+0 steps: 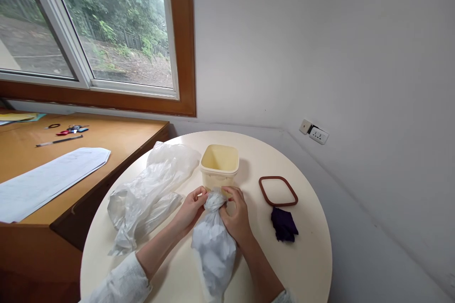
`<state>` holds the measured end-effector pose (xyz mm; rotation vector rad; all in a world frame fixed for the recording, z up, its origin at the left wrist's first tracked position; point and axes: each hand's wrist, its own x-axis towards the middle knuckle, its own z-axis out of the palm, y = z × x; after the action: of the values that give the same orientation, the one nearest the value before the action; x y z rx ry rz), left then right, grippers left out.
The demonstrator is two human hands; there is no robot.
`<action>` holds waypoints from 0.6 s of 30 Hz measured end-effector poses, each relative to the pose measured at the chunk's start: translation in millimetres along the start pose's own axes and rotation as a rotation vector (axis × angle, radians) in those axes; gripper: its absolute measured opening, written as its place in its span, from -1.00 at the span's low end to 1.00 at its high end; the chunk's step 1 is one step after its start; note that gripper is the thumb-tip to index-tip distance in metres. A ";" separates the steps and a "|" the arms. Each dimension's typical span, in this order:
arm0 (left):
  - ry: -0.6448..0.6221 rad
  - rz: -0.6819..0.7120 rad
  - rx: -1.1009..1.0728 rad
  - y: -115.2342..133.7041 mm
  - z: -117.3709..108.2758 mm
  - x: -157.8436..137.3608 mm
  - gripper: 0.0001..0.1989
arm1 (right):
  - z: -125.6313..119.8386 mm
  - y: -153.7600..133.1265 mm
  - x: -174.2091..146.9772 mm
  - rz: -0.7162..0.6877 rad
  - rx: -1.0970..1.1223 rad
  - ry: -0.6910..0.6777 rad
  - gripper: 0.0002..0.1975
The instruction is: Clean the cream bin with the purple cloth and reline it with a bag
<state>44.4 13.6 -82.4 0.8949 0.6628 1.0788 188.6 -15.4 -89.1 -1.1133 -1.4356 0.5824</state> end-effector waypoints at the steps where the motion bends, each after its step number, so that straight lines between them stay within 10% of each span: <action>1: 0.016 -0.005 0.007 -0.7 -0.3 0.4 -0.60 | -1.4 -2.5 -0.3 -0.080 -0.063 -0.017 -0.57; 5: 0.031 -0.040 0.030 -1.6 0.1 0.5 -0.60 | -4.7 -7.0 -0.9 -0.171 -0.144 -0.103 -0.58; 18: -0.019 0.047 0.148 -2.7 0.3 2.7 -0.73 | -6.7 -3.2 0.0 0.328 0.512 0.030 -0.90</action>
<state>46.8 15.6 -84.7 1.0520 0.7155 1.0721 194.0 -18.4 -85.0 -0.9371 -0.9975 1.0911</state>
